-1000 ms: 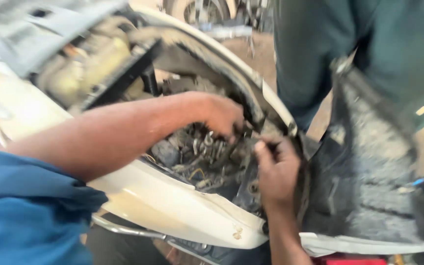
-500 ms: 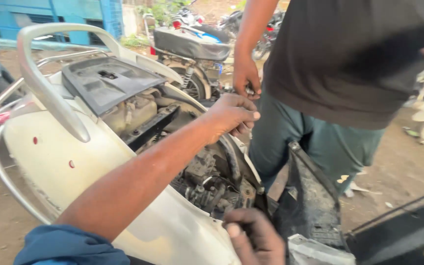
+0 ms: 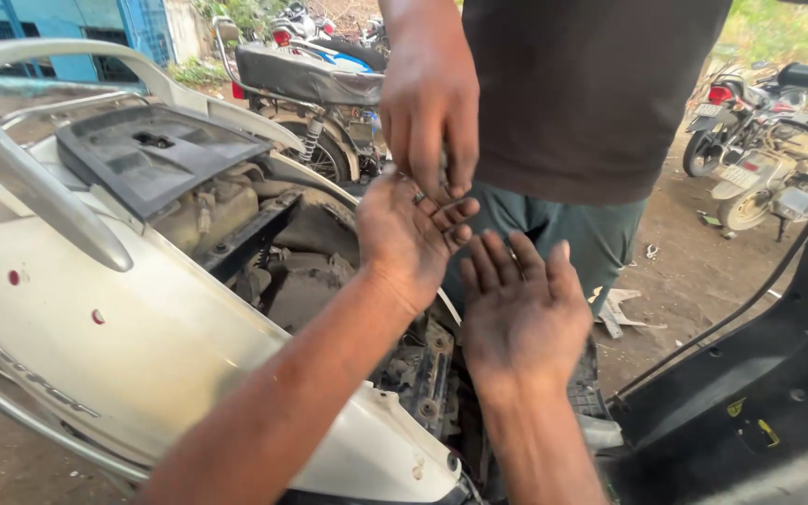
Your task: Repairing and adjusting the carburetor and engine bay area of a motorized scooter using hand tools.
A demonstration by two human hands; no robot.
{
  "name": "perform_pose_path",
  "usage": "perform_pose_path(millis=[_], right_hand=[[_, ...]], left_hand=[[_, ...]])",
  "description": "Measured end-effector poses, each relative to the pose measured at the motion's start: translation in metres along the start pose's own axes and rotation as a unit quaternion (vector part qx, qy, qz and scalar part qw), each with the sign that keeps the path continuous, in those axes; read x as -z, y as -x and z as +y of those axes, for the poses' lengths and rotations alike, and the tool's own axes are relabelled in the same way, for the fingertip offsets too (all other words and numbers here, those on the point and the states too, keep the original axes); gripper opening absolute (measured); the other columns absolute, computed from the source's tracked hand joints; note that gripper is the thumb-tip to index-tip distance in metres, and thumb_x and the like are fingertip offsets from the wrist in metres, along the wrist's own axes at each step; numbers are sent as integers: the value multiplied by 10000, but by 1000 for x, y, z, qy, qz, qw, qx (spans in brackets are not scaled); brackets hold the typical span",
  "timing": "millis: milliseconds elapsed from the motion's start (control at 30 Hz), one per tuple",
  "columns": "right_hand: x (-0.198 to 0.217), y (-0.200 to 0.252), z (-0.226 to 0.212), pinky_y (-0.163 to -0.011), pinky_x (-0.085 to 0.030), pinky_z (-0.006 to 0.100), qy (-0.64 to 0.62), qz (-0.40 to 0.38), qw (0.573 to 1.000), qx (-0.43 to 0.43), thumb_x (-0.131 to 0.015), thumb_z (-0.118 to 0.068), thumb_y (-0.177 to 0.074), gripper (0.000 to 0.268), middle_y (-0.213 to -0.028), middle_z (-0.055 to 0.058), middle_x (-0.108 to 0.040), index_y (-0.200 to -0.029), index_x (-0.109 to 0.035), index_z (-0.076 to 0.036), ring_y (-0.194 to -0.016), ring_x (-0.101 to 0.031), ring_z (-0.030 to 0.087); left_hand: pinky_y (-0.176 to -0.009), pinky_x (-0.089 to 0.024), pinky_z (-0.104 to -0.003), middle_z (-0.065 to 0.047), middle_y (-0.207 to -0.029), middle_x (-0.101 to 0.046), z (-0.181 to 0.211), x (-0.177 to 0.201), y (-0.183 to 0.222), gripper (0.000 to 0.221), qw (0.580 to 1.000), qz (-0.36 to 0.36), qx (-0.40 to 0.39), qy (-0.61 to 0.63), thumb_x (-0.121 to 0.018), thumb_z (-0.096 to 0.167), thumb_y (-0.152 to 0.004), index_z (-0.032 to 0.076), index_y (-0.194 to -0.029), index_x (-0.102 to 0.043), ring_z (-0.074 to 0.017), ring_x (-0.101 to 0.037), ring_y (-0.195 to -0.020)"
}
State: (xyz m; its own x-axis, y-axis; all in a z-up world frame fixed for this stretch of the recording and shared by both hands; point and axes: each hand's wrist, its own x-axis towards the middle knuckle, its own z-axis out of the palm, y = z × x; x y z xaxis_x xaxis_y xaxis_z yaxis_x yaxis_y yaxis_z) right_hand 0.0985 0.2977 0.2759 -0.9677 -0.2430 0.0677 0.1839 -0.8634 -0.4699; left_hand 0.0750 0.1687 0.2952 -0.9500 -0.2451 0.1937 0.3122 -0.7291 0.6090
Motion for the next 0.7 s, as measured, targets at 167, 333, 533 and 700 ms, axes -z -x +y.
perform_pose_path(millis=[167,333,533,700], right_hand=[[5,-24,26,-1030,-477,408,-65,-100,993,-11,-442,-449,-1087,514,-1044,159,-605,-1196,-525,46,-1009,-581,276],[13,-17,45,-861,-440,365,-23,-52,998,-37,-423,-432,-1066,470,-947,109,-620,-1176,-577,-2,-839,-511,222],[17,27,61,-985,-493,363,-30,21,993,-112,-347,-399,-1039,497,-1060,95,-683,-1111,-655,-16,-1045,-632,226],[94,15,105,-987,-493,384,-69,46,987,-140,-370,-354,-1086,427,-1091,99,-678,-1079,-664,-44,-1037,-633,237]], left_hand=[[-532,-459,-331,-53,-749,-624,-13,8,6,670,991,-72,-75,82,-241,638,-1052,86,-1023,-620,-192,-579,-617],[-438,-362,-275,-28,-749,-625,-12,17,21,404,995,97,-26,27,-438,451,-1057,96,-1016,-626,-144,-514,-571],[-578,-472,-281,-47,-807,-670,-32,58,51,250,994,99,8,-51,-539,265,-1046,62,-1021,-682,-127,-582,-663],[-702,-546,-312,-92,-880,-722,-53,94,69,260,990,86,37,-109,-562,239,-1033,35,-993,-717,-151,-624,-702]])
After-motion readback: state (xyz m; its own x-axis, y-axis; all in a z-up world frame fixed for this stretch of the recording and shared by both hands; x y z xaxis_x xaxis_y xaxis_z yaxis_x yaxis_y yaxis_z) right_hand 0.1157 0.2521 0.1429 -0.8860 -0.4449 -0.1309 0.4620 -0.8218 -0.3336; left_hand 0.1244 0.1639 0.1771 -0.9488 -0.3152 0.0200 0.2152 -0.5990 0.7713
